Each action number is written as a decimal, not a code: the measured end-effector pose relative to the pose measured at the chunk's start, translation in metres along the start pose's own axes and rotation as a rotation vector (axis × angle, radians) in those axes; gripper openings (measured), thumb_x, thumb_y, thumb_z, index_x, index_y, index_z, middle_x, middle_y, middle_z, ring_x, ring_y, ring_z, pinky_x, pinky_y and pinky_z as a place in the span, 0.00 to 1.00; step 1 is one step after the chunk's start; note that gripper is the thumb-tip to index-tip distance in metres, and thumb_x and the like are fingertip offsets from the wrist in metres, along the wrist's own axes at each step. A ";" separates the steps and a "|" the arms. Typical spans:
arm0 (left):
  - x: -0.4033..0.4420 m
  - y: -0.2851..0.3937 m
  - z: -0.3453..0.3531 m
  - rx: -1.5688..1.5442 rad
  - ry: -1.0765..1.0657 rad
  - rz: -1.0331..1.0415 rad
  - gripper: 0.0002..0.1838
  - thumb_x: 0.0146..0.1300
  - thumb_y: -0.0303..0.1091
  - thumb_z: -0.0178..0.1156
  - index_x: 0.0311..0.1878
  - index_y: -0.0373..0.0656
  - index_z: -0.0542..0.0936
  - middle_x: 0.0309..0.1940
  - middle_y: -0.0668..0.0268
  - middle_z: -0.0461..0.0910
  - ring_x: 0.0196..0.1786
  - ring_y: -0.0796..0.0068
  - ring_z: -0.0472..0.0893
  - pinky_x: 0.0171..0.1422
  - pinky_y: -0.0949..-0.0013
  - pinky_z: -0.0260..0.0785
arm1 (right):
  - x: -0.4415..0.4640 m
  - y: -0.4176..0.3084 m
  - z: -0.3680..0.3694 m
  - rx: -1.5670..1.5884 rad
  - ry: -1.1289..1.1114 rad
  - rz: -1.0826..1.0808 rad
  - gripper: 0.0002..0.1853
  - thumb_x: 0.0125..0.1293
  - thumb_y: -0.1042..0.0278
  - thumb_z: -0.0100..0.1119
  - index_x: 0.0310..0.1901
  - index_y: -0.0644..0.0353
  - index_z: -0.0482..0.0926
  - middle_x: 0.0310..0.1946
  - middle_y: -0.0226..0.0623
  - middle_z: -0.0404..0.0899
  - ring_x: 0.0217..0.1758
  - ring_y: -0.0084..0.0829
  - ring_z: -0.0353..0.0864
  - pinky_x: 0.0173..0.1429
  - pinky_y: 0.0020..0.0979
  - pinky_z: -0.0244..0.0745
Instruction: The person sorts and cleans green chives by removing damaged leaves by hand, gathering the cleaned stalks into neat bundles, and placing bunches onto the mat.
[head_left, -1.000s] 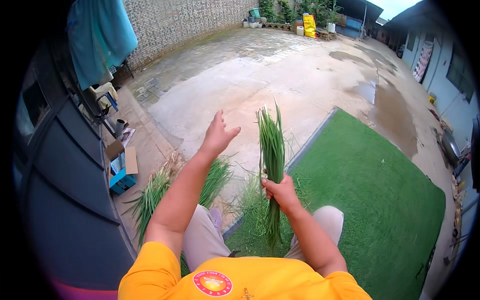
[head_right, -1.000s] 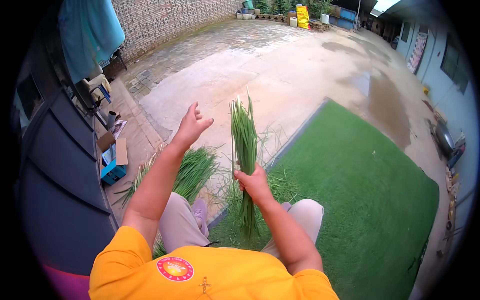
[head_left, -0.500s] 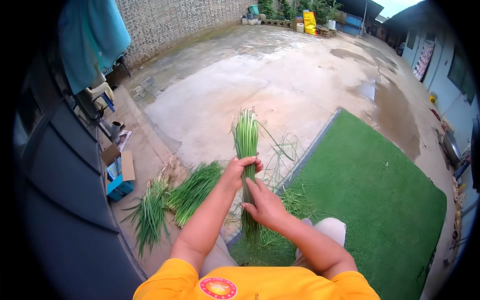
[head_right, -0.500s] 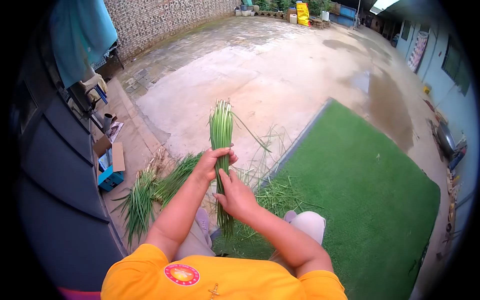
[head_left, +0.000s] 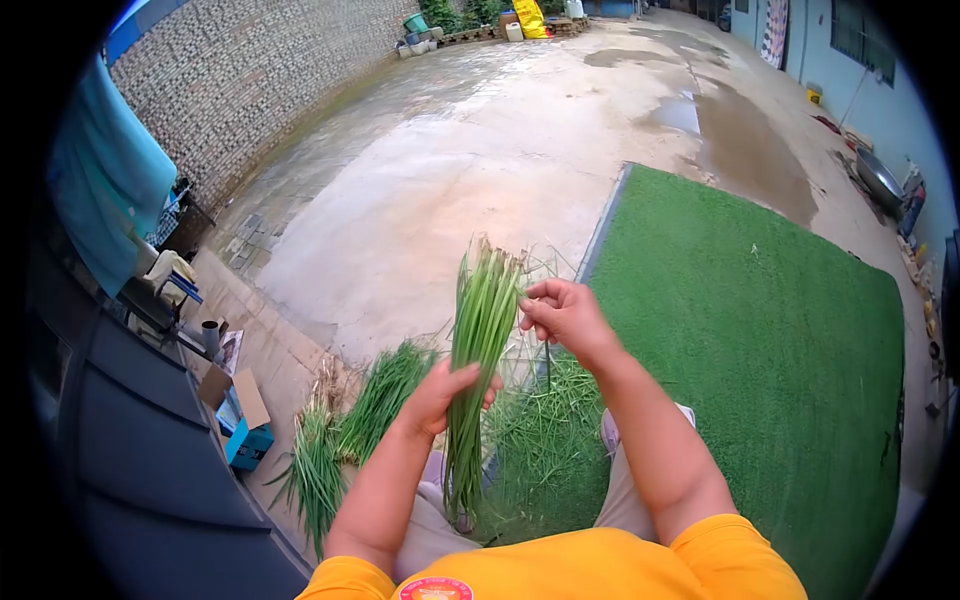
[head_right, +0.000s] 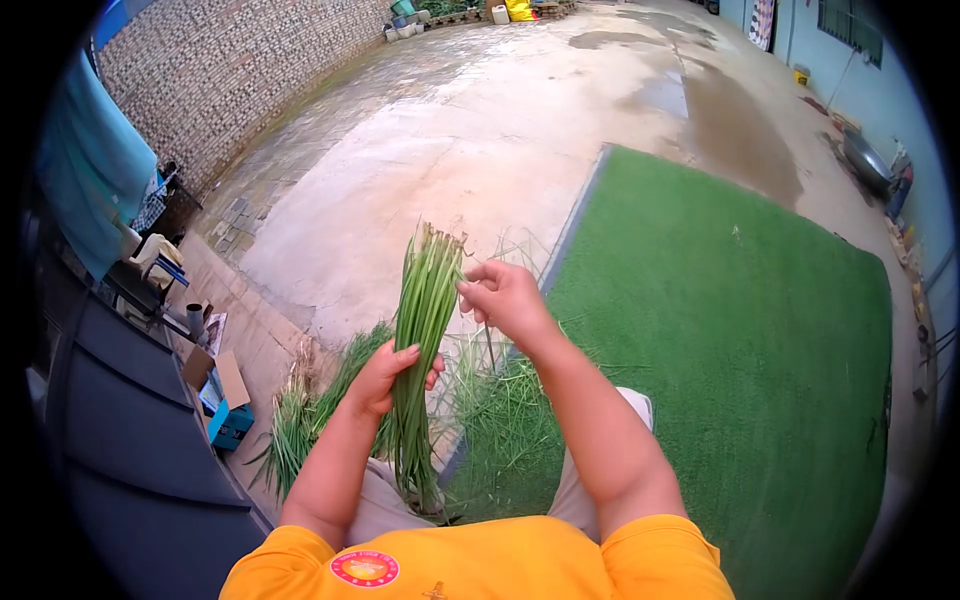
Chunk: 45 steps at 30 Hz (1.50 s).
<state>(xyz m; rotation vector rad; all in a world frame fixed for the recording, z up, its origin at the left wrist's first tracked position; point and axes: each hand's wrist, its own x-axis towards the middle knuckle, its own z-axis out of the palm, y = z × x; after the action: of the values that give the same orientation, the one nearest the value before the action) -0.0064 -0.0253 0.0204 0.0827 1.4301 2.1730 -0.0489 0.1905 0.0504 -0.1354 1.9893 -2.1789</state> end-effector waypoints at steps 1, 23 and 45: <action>-0.001 -0.001 0.002 0.000 -0.003 -0.004 0.15 0.60 0.34 0.55 0.48 0.37 0.69 0.32 0.59 0.77 0.29 0.74 0.77 0.34 0.72 0.73 | 0.000 0.006 -0.004 0.001 0.004 0.003 0.11 0.58 0.70 0.59 0.42 0.63 0.75 0.22 0.30 0.78 0.23 0.16 0.74 0.27 0.19 0.67; -0.003 -0.007 0.007 -0.017 -0.050 -0.028 0.14 0.55 0.30 0.58 0.44 0.38 0.70 0.23 0.64 0.73 0.20 0.81 0.70 0.22 0.80 0.64 | 0.003 0.010 -0.018 -0.030 -0.073 -0.002 0.12 0.56 0.68 0.62 0.39 0.65 0.76 0.24 0.32 0.77 0.24 0.15 0.71 0.26 0.18 0.64; -0.025 0.008 -0.001 0.134 -0.087 0.007 0.16 0.53 0.31 0.59 0.43 0.37 0.69 0.21 0.60 0.72 0.16 0.79 0.67 0.19 0.80 0.58 | -0.008 0.013 0.000 0.275 -0.358 0.137 0.15 0.61 0.57 0.58 0.35 0.64 0.74 0.25 0.31 0.76 0.17 0.14 0.63 0.21 0.18 0.58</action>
<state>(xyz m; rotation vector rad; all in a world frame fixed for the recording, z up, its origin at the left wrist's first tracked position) 0.0115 -0.0402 0.0326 0.2273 1.5260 2.0513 -0.0401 0.1913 0.0379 -0.3140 1.4539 -2.1356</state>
